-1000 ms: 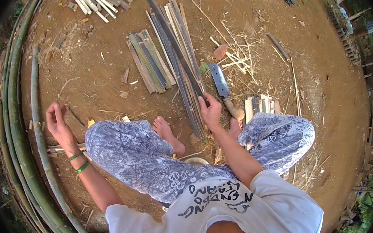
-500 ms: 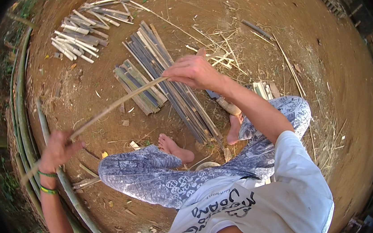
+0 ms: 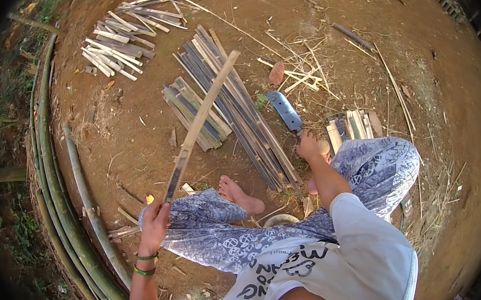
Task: The person sits on the ground and uses a machete to split long bamboo poles into thin strips. They hold the bamboo with one hand and strike it with the machete to split it lengthwise, then place the finished strips into a pile.
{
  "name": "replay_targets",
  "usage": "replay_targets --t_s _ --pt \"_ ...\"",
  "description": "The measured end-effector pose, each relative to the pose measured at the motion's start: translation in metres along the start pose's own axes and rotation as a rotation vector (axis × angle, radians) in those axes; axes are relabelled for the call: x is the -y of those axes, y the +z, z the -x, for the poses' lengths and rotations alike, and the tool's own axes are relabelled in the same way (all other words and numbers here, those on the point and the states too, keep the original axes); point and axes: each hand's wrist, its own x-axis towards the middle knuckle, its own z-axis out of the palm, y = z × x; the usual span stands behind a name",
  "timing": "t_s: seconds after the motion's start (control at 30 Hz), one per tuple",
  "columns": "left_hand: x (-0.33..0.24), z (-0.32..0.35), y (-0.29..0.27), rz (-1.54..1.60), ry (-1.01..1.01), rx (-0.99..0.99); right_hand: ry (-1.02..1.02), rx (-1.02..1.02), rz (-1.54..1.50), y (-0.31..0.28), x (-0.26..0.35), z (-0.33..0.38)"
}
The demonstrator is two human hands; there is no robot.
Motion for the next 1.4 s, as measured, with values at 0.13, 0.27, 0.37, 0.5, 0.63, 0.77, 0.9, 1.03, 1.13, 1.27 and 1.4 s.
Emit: replay_targets --t_s 0.13,0.27,0.37,0.5,0.63,0.77,0.9,1.03,1.13,1.27,1.4 --pt "-0.024 -0.005 0.037 0.368 -0.081 0.144 -0.066 0.051 0.194 -0.002 -0.006 -0.018" --pt "-0.047 -0.027 0.047 0.433 0.055 0.309 -0.004 0.135 -0.105 -0.034 0.01 -0.022" --pt "-0.076 -0.049 0.059 0.534 0.111 0.416 0.15 0.038 -0.457 -0.051 0.022 -0.032" --pt "-0.103 -0.066 0.074 0.67 0.133 0.459 0.114 -0.121 -0.884 -0.09 0.066 -0.015" --pt "-0.122 -0.084 0.094 0.79 0.156 0.463 -0.178 -0.532 -0.89 -0.179 0.11 0.04" --pt "-0.161 -0.072 0.112 0.765 0.246 0.53 -0.405 -0.627 -0.95 -0.242 0.121 0.067" --pt "-0.172 -0.073 0.125 0.713 0.332 0.512 -0.468 -0.532 -0.744 -0.275 0.141 0.125" --pt "-0.182 -0.065 0.135 0.613 0.409 0.433 -0.686 -0.581 -0.52 -0.254 0.145 0.168" --pt "-0.169 -0.057 0.14 0.531 0.452 0.382 -0.786 -0.691 -0.383 -0.256 0.147 0.178" --pt "-0.164 -0.03 0.132 0.557 0.456 0.338 -0.84 -0.747 -0.31 -0.277 0.147 0.178" --pt "-0.163 -0.002 0.116 0.667 0.411 0.4 -0.83 -0.807 -0.273 -0.29 0.146 0.162"
